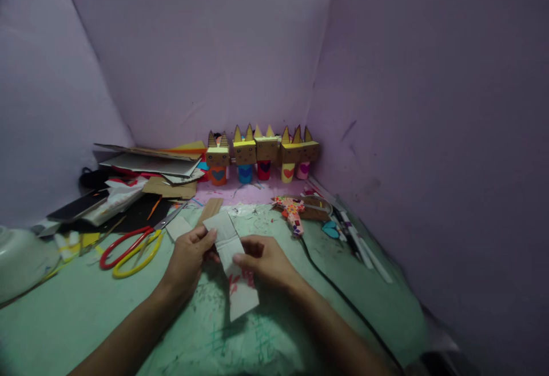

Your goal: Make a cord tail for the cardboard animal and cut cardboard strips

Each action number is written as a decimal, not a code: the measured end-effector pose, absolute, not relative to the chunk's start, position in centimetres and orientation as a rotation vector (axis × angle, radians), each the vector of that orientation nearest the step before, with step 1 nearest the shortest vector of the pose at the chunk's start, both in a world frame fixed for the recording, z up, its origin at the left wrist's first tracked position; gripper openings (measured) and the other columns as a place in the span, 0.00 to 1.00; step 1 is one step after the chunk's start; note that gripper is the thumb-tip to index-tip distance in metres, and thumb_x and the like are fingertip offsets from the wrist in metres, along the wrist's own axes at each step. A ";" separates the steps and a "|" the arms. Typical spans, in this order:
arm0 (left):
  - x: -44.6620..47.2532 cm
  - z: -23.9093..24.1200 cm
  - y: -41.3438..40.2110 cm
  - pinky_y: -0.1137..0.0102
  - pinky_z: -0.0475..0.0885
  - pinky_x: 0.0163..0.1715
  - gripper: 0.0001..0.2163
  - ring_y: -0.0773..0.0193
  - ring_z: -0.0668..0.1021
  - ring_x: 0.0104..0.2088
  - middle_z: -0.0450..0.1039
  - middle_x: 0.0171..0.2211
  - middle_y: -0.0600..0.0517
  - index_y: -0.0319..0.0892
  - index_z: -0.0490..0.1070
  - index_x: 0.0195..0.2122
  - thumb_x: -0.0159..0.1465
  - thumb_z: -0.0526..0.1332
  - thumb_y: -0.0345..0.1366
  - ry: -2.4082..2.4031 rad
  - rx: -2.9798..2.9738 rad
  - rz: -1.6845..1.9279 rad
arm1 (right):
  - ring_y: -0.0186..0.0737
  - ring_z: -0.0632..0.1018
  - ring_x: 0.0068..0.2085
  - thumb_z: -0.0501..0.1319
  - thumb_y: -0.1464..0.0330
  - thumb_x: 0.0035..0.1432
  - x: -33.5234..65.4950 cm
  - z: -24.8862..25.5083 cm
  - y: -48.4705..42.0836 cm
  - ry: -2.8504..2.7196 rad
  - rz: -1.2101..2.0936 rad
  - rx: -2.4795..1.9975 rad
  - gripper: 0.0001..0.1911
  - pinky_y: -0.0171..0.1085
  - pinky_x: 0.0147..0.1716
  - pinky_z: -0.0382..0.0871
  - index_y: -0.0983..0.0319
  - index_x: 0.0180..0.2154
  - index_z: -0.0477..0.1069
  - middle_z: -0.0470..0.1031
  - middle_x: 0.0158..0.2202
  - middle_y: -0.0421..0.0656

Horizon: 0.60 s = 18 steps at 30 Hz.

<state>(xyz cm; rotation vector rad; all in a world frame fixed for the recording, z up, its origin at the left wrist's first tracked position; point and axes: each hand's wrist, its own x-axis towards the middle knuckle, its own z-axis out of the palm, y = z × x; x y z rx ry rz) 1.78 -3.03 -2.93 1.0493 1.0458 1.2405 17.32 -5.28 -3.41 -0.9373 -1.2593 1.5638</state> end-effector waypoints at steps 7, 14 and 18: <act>1.9 -2.8 -3.5 0.76 0.63 0.16 0.12 0.71 0.67 0.17 0.69 0.18 0.55 0.35 0.70 0.26 0.45 0.65 0.39 1.050 1.125 1.019 | 0.24 0.61 0.13 0.68 0.62 0.36 16.2 -4.7 -5.2 -1.157 1.545 -1.029 0.17 0.26 0.12 0.52 0.66 0.29 0.73 0.68 0.15 0.35; 2.2 -2.0 -3.9 0.76 0.57 0.15 0.11 0.73 0.63 0.14 0.63 0.13 0.57 0.37 0.65 0.18 0.45 0.62 0.41 1.074 1.222 0.932 | 0.32 0.71 0.23 0.70 0.63 0.35 16.9 -4.7 -5.6 -1.153 1.600 -0.934 0.19 0.31 0.23 0.64 0.65 0.30 0.69 0.71 0.21 0.39; 2.2 -1.5 -4.4 0.76 0.55 0.15 0.12 0.73 0.61 0.15 0.59 0.12 0.58 0.39 0.62 0.15 0.46 0.61 0.41 1.088 1.389 0.775 | 0.32 0.68 0.24 0.66 0.58 0.40 16.3 -4.2 -5.5 -1.055 1.451 -0.952 0.18 0.31 0.23 0.61 0.66 0.29 0.71 0.69 0.22 0.39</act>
